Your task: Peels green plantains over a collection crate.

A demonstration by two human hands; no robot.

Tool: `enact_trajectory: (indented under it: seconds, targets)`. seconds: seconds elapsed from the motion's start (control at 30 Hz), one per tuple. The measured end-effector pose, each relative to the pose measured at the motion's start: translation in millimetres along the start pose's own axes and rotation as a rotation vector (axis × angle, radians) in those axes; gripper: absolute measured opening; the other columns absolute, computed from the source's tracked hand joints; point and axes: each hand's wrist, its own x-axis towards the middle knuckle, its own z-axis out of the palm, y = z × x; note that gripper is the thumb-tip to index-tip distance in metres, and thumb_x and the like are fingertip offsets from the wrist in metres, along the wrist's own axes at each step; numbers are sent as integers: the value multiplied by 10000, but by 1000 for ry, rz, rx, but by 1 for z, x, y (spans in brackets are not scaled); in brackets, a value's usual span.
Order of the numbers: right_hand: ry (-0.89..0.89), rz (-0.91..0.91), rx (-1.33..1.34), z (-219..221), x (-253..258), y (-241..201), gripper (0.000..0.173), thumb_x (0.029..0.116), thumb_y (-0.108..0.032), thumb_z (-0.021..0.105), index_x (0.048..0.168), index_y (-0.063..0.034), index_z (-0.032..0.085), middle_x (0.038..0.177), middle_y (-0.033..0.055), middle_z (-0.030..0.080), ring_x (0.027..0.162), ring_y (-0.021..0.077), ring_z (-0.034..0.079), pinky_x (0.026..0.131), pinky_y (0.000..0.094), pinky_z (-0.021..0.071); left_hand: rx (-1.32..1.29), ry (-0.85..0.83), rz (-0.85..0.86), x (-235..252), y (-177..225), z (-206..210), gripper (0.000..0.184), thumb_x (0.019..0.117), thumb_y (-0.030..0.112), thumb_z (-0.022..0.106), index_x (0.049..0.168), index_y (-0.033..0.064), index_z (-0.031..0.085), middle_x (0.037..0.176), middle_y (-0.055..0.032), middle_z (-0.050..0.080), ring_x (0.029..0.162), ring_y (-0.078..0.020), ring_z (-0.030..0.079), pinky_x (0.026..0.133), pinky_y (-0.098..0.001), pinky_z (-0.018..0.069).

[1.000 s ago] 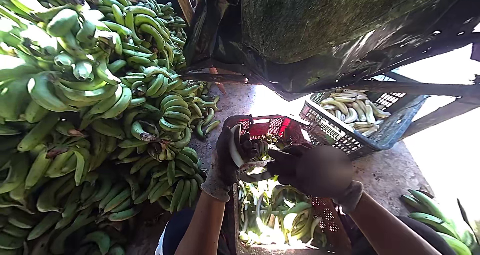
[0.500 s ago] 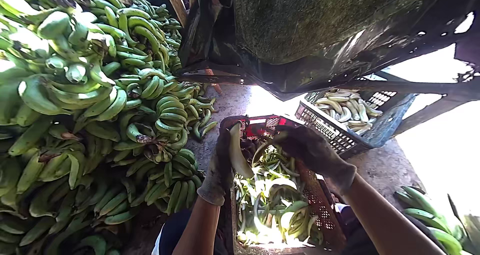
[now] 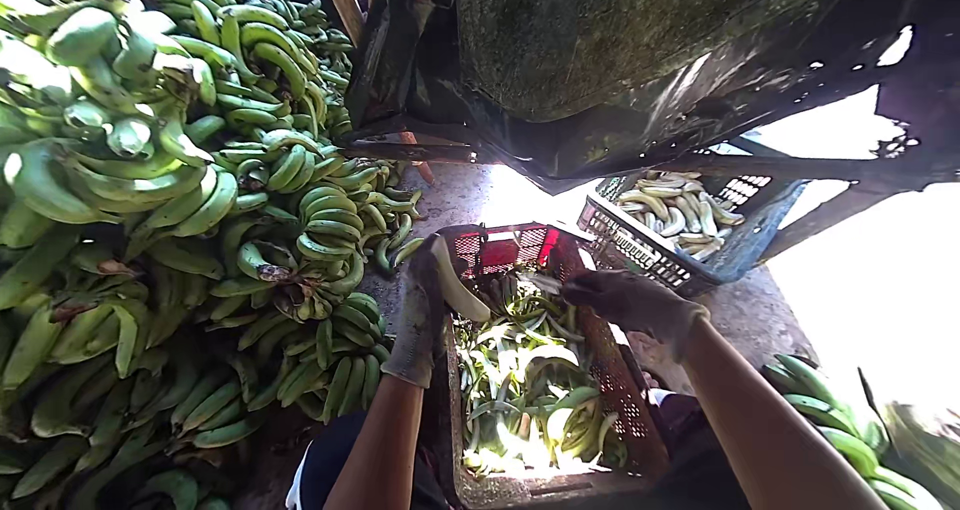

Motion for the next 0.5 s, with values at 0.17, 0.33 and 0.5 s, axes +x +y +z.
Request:
enact_trajectory:
  seconds: [0.17, 0.33, 0.5]
  targets:
    - [126, -180, 385, 14, -10, -17, 503, 900, -374, 770, 1321, -138, 630, 1088, 60, 722, 973, 171, 686, 881, 449, 564, 61, -75, -45, -4, -13, 22, 383, 1107, 293, 391, 1445, 140, 483, 1126, -50, 645, 913, -101, 652, 754, -290, 583]
    - [30, -159, 525, 62, -5, -10, 588, 895, -319, 780, 1432, -225, 559, 1125, 56, 712, 939, 167, 688, 856, 431, 577, -165, -407, -414, -16, -50, 64, 327, 1095, 242, 429, 1280, 8, 562, 980, -155, 697, 814, -246, 698, 715, -413, 610]
    - [-34, 29, 1393, 77, -2, 68, 336, 1015, -281, 628, 1261, -57, 580, 852, 44, 665, 665, 125, 645, 598, 303, 575, 674, -497, -363, 11, -96, 83, 369, 1065, 286, 525, 1317, 29, 605, 1174, -177, 666, 1015, -275, 691, 872, -473, 588]
